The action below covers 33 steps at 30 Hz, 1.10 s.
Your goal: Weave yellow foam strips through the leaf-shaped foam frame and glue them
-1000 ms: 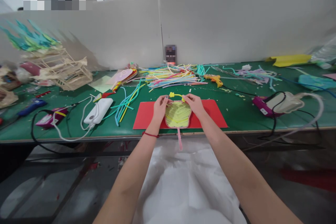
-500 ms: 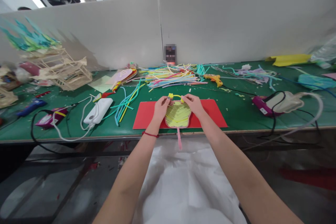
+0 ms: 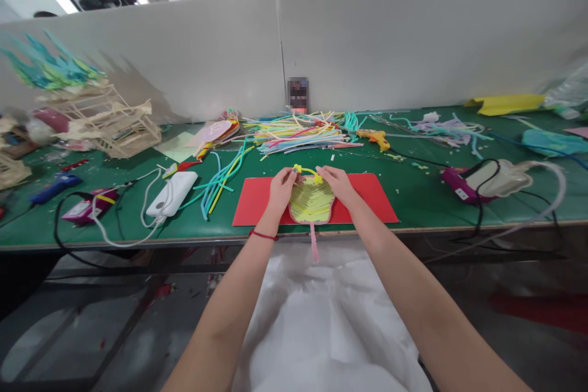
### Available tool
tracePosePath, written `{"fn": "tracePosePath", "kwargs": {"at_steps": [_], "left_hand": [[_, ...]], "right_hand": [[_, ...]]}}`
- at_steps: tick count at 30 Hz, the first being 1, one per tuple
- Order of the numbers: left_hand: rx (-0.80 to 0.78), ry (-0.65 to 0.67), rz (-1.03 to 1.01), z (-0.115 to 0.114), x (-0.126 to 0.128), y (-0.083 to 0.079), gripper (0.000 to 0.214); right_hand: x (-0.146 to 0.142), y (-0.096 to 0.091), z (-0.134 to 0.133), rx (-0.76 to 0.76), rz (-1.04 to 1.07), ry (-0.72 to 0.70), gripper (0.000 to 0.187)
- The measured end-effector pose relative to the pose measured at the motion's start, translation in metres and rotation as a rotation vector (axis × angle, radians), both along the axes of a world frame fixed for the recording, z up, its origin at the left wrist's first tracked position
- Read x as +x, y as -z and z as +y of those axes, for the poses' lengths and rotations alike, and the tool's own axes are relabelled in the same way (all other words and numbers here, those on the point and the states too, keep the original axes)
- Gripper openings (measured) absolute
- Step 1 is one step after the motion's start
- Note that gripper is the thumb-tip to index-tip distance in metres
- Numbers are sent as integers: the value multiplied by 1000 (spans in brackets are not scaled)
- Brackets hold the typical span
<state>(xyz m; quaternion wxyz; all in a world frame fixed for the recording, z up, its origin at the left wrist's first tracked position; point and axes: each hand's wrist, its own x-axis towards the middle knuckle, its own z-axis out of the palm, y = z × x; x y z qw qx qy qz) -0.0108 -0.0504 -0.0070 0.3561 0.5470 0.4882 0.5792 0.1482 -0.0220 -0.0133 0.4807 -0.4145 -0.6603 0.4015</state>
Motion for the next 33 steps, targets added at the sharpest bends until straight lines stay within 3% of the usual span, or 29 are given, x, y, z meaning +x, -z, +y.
{"fn": "tracePosePath", "kwargs": {"at_steps": [7, 17, 26, 30, 33], "left_hand": [[-5, 17, 23, -2, 0, -3, 14], [-18, 49, 32, -1, 1, -2, 6], [16, -95, 77, -5, -2, -4, 16], [24, -105, 51, -7, -2, -6, 16], [22, -96, 40, -9, 0, -9, 16]], "right_hand": [[1, -1, -2, -9, -37, -79, 36], [1, 2, 0, -12, -50, -72, 33], [-1, -2, -2, -33, -13, -28, 36], [-2, 1, -1, -76, 38, -63, 29], [-1, 4, 2, -66, 48, -5, 29]]}}
